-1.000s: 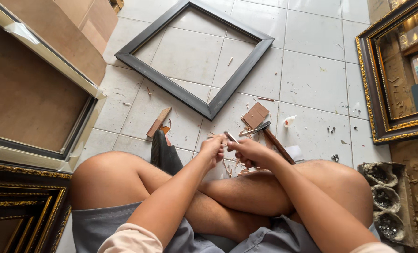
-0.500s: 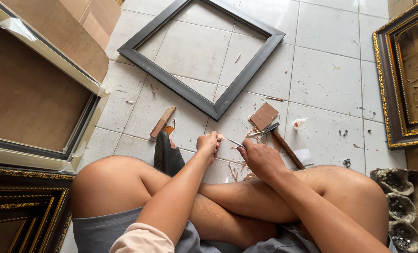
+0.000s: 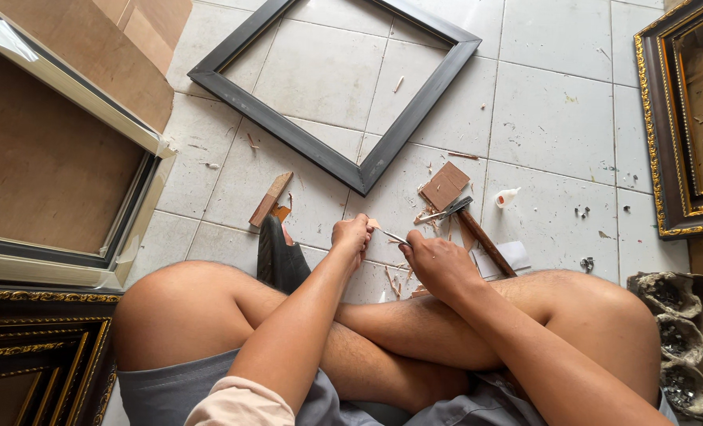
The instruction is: The person sits on the floor and assembles a picture frame by cutting small wooden corner pieces with a utility knife and attaching them to the frame corners using glue. The person handles the frame, wooden pieces, knife, and glue bottle throughout the process.
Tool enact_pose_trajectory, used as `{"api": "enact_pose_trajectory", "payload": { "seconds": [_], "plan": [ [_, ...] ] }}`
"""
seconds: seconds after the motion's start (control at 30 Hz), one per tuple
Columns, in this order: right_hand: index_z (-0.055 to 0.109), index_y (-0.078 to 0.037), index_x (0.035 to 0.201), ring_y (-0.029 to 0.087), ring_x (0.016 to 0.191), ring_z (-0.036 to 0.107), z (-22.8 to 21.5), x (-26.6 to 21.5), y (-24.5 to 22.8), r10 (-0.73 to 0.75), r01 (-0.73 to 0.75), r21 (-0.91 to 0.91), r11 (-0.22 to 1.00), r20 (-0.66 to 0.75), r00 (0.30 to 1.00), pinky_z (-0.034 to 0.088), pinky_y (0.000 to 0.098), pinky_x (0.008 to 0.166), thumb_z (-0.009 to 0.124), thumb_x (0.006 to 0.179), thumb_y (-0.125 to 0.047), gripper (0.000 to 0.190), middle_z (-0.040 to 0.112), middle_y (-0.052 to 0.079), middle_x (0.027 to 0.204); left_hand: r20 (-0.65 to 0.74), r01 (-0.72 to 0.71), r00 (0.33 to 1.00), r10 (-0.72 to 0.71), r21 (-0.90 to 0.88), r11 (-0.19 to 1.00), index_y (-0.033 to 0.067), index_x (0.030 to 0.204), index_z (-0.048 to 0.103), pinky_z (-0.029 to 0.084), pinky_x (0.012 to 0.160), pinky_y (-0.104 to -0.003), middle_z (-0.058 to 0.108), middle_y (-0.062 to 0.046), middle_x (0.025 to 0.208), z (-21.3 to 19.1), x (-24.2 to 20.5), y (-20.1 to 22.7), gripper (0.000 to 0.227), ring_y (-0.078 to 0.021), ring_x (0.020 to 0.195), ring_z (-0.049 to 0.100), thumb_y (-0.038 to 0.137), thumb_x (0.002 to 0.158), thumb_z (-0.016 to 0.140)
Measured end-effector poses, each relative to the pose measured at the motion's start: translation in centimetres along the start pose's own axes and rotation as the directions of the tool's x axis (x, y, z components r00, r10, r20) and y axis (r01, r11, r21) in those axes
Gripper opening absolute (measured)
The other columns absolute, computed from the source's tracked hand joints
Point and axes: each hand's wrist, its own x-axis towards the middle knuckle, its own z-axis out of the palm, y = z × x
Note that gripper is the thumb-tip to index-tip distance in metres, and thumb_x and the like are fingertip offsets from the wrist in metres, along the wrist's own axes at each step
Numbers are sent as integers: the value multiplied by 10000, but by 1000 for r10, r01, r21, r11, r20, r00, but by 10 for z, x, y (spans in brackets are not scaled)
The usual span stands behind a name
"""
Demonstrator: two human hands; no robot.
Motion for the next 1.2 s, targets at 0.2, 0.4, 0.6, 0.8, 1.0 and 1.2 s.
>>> {"api": "enact_pose_trajectory", "payload": {
  "seconds": [0.2,0.4,0.6,0.8,1.0,1.2],
  "plan": [
    [576,-153,1151,509,830,831,1,0,-2,-1,0,-30,1000,-35,999,663,651,783,387,1182,-380,297,774,223,819,-12,2,1000,-1,26,1000,146,694,712,316,361,-258,485,16,453,-1,-7,4,253,-81,342,383,294,878,622],
    [564,-133,1102,555,890,818,8,7,1,24,-25,19,1000,53,998,641,691,822,384,1177,-387,320,756,268,838,-17,-15,1000,15,32,999,148,663,692,313,354,-269,474,7,440,0,0,-2,263,-93,331,385,311,862,634],
    [591,-118,1077,553,910,818,24,24,7,42,-45,40,998,82,996,639,682,827,407,1174,-386,340,755,269,844,-37,-43,998,43,11,999,117,642,689,290,350,-261,456,-9,429,2,3,-6,288,-95,318,367,282,873,646],
    [666,-79,1107,547,963,823,4,24,-1,26,-36,89,995,114,993,648,664,847,396,1176,-319,368,780,289,891,-34,-17,999,17,1,1000,110,630,687,289,334,-251,444,-6,423,2,7,-7,297,-88,314,375,282,868,642],
    [680,-91,1086,530,932,824,22,45,7,29,-37,75,997,104,994,649,658,818,433,1163,-358,372,769,265,854,-52,-21,998,22,8,1000,95,620,694,293,339,-239,456,-2,422,2,-1,-2,321,-80,314,391,263,886,633],
    [736,-71,1108,561,1059,798,27,69,12,68,-85,104,991,158,985,636,681,900,459,1128,-362,403,792,319,972,-56,-30,998,29,-5,1000,82,632,701,310,321,-266,455,-24,418,1,-10,4,306,-102,295,398,262,872,640]
  ]
}}
